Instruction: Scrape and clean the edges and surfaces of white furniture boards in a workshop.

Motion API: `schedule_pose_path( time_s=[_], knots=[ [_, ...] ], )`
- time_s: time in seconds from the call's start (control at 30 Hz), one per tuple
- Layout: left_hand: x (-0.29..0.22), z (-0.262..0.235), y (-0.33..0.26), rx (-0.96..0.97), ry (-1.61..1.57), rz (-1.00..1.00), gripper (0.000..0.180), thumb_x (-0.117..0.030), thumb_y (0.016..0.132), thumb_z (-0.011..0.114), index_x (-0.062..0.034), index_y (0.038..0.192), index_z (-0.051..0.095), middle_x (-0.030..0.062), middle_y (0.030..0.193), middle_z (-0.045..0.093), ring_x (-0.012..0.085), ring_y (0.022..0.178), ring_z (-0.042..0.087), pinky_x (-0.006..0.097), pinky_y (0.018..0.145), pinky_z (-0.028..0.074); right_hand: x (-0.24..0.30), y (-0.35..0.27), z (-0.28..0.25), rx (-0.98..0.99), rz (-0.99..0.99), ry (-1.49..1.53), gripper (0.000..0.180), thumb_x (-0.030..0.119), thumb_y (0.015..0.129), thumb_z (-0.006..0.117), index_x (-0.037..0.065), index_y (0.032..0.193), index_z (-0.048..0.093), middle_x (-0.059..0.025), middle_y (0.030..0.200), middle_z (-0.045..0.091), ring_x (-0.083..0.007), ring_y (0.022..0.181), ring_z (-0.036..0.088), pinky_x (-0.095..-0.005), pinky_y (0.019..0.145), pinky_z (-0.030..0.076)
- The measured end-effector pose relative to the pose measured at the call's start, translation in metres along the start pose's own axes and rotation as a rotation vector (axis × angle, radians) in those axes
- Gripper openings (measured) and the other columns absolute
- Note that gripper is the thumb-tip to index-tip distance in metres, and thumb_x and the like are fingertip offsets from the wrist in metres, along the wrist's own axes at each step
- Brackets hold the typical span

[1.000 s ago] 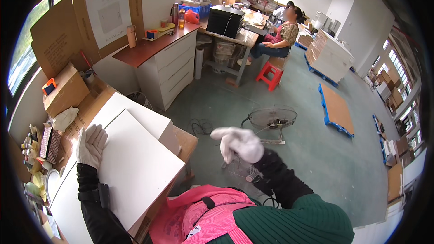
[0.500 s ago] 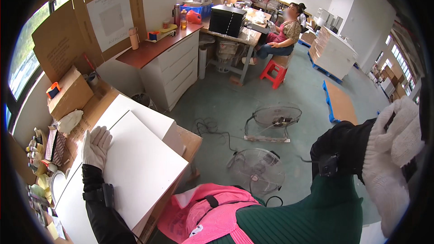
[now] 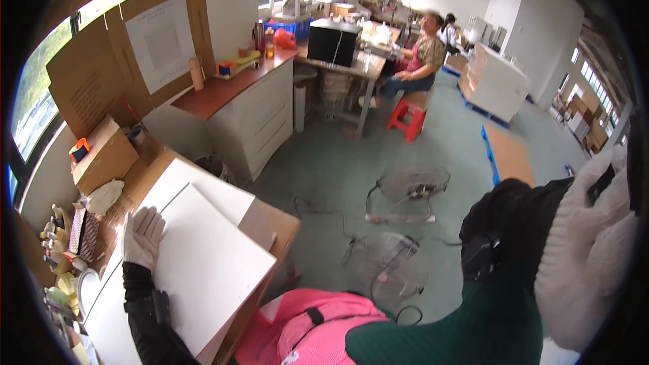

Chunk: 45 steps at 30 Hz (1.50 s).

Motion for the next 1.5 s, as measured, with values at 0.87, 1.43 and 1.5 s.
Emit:
schedule_pose_path(
  time_s=[0.87, 1.43, 1.5],
  knots=[
    [0.003, 0.007, -0.019, -0.036, 0.063, 0.013, 0.060, -0.047, 0.096, 0.050, 0.0056, 0.124, 0.050, 0.0226, 0.127, 0.054, 0.0335, 0.119, 0.053, 0.045, 0.103, 0.045, -0.004, -0.042, -0.016, -0.163, 0.144, -0.377, 0.022, -0.004, 0.072, 0.065, 0.005, 0.093, 0.068, -0.0074, 0.085, 0.067, -0.0182, 0.072, 0.064, -0.0291, 0.063, 0.051],
    [0.000, -0.004, -0.024, -0.059, 0.081, 0.023, 0.065, -0.048, 0.095, 0.052, 0.0052, 0.130, 0.046, 0.0211, 0.131, 0.052, 0.0308, 0.120, 0.052, 0.043, 0.101, 0.047, 0.175, -0.604, 0.034, 2.119, 1.394, 0.371, 0.029, 0.020, 0.083, 0.053, 0.011, 0.104, 0.070, -0.0167, 0.103, 0.068, -0.0323, 0.099, 0.066, -0.0404, 0.084, 0.052],
    [0.001, -0.003, -0.022, -0.057, 0.077, 0.022, 0.064, -0.048, 0.095, 0.052, 0.0051, 0.129, 0.047, 0.0209, 0.130, 0.052, 0.0307, 0.119, 0.053, 0.043, 0.101, 0.048, 0.199, -0.624, 0.008, 2.235, 1.439, 0.427, 0.037, 0.032, 0.085, 0.050, 0.009, 0.105, 0.070, -0.0173, 0.103, 0.068, -0.0335, 0.100, 0.065, -0.0421, 0.087, 0.050]
  ],
)
Point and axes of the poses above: each hand's wrist, its own y-axis towards the middle knuckle, its own z-axis out of the palm, x = y × z, the point moved 5 cm from there along y, towards the middle knuckle
